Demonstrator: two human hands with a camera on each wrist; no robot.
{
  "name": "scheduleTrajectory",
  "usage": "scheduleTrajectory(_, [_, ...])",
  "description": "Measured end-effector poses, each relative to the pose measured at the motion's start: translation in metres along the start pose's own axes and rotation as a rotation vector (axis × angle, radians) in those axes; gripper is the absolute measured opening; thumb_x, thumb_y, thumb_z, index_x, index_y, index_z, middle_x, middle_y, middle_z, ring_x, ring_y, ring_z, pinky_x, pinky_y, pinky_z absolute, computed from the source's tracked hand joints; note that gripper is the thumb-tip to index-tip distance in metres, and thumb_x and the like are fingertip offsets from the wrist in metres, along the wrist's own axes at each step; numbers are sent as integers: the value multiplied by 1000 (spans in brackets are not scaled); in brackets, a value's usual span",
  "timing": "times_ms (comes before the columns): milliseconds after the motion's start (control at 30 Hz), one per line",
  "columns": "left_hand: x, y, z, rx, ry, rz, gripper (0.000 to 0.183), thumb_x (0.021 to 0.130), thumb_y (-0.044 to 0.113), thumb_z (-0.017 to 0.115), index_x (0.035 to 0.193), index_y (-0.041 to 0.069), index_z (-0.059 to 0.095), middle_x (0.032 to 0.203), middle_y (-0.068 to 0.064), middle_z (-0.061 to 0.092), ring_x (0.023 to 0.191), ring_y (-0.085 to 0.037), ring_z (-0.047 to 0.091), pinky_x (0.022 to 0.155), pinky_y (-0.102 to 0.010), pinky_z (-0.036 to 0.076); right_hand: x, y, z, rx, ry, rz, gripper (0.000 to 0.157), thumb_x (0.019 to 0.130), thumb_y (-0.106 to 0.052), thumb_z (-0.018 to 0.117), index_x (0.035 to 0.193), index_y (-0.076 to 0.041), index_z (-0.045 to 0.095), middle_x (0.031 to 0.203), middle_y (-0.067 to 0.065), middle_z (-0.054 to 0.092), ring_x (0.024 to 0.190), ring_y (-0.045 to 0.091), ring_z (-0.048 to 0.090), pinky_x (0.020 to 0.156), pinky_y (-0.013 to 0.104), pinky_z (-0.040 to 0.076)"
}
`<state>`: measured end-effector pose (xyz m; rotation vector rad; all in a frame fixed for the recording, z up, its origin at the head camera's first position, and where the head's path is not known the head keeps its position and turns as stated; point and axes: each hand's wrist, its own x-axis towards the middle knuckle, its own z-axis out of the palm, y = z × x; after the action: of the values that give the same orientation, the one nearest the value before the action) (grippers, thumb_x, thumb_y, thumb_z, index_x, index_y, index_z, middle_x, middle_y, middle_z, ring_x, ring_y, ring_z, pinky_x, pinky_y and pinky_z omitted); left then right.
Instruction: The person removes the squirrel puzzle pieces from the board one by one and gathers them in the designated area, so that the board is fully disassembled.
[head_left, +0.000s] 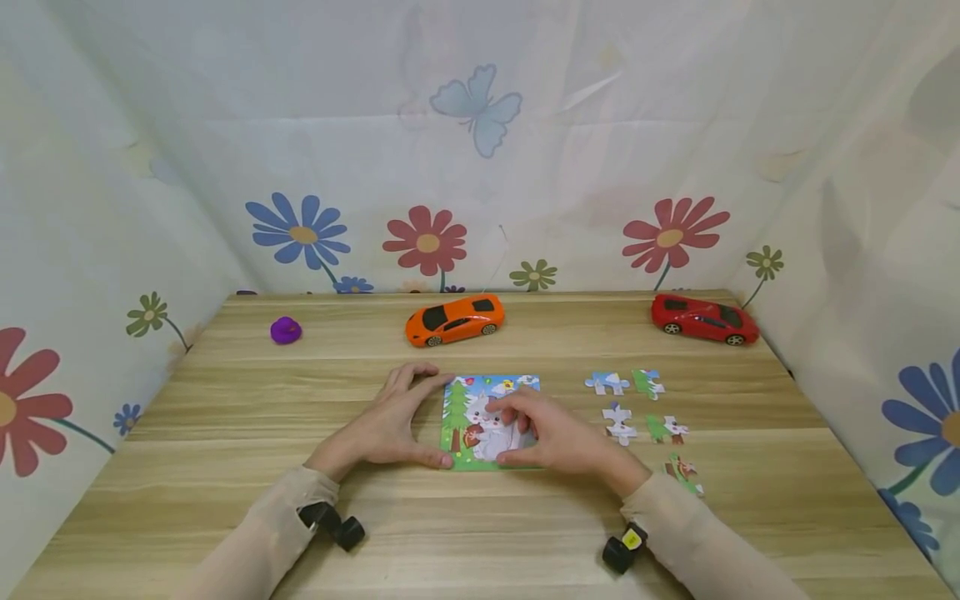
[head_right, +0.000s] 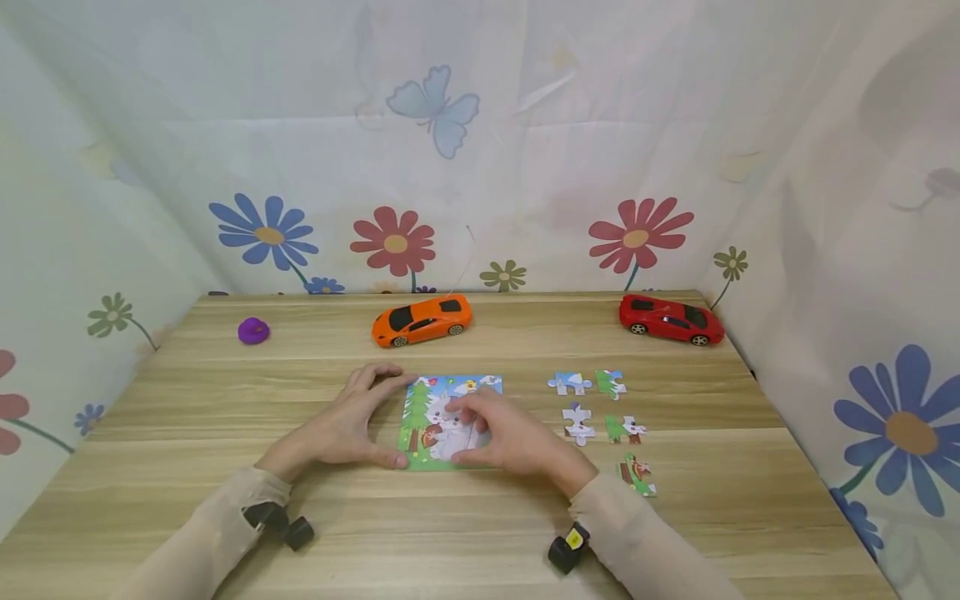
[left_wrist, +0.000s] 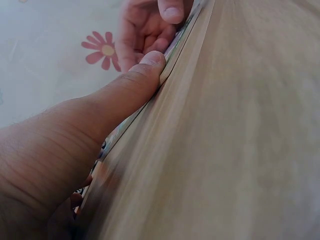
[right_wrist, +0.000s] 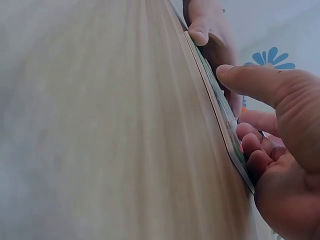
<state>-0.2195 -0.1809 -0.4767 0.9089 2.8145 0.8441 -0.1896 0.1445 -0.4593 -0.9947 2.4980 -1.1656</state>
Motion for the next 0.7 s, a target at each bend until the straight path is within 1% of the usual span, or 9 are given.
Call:
scheduleTrajectory(200, [0, 0, 0, -2, 2, 3, 132, 65, 86, 92, 172, 24, 45, 173, -12, 32, 158, -36, 28, 127, -70, 34, 0, -1, 2, -67, -37, 10, 58, 94, -34, 93, 145, -18, 71, 125, -2, 62, 109, 15, 57, 94, 32, 52])
scheduleTrajectory(333, [0, 0, 0, -7, 2, 0, 132, 65, 85, 92, 172, 24, 44, 173, -12, 31, 159, -36, 27, 127, -71, 33, -1, -2, 2, -86, -47, 14, 57, 95, -35, 92, 146, -20, 71, 132, -4, 62, 112, 16, 57, 95, 33, 51])
scheduleTrajectory(567, [1, -1, 1, -2, -5, -3, 131, 66, 86, 92, 172, 26, 43, 173, -10, 31, 159, -35, 26, 127, -70, 34, -2, -5, 1, -99, -54, 1, 57, 96, -36, 91, 148, -22, 72, 132, -2, 62, 117, 17, 57, 97, 34, 51])
scheduleTrajectory(700, [0, -2, 0, 0, -6, -4, 131, 66, 86, 91, 172, 26, 44, 173, -11, 31, 159, -35, 27, 127, -70, 34, -1, -5, 3, -76, -65, 16, 54, 96, -34, 92, 146, -25, 74, 131, -4, 60, 117, 17, 56, 97, 34, 50])
